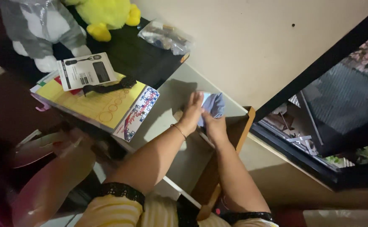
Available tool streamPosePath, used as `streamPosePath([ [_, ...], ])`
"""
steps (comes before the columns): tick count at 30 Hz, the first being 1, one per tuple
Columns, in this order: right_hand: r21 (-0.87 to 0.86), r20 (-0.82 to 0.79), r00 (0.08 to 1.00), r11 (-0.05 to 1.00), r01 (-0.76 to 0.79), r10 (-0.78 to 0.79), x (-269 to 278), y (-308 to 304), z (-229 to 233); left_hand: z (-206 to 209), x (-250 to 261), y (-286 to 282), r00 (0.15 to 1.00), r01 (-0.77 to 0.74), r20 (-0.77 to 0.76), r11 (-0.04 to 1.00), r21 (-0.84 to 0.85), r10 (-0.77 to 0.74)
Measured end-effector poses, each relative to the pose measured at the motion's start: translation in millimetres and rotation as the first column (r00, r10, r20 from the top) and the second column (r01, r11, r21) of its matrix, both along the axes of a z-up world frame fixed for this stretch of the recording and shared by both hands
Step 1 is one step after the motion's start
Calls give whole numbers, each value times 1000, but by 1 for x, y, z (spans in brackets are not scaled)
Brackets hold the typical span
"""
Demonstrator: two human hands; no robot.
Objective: The person removes items from a cardboard box and wipes them with a cloth. They clean a small round object, a black wallet, and a white card, then place them back into the box.
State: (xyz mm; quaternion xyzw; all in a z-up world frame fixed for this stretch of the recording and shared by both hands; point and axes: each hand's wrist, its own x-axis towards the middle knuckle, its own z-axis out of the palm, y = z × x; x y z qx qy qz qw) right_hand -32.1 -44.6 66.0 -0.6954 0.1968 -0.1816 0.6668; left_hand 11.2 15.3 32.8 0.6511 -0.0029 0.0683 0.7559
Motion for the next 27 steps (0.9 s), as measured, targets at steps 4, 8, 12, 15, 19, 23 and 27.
streamPosePath([
  [4,42,66,997,998,-49,46,-7,3,4,4,1,-3,969,104,-189,960,-259,-156],
  [8,48,260,961,995,89,-99,-1,-25,-16,-38,27,-13,981,147,-92,967,-207,-169],
  [12,24,307,935,983,181,-180,11,-47,-43,-57,39,-16,969,206,-98,963,-175,-225],
  [15,18,315,919,969,246,-239,15,-52,-43,-53,36,-15,962,231,-105,955,-188,-253],
  [19,351,199,828,827,439,-524,4,-49,2,-51,43,-5,966,164,-168,967,-193,-198],
  [23,705,30,684,500,503,-729,16,-99,-47,-71,69,10,965,-50,-262,996,-68,31],
  [27,726,13,680,474,497,-733,28,-111,-59,-89,66,11,976,-15,-200,940,340,88],
])
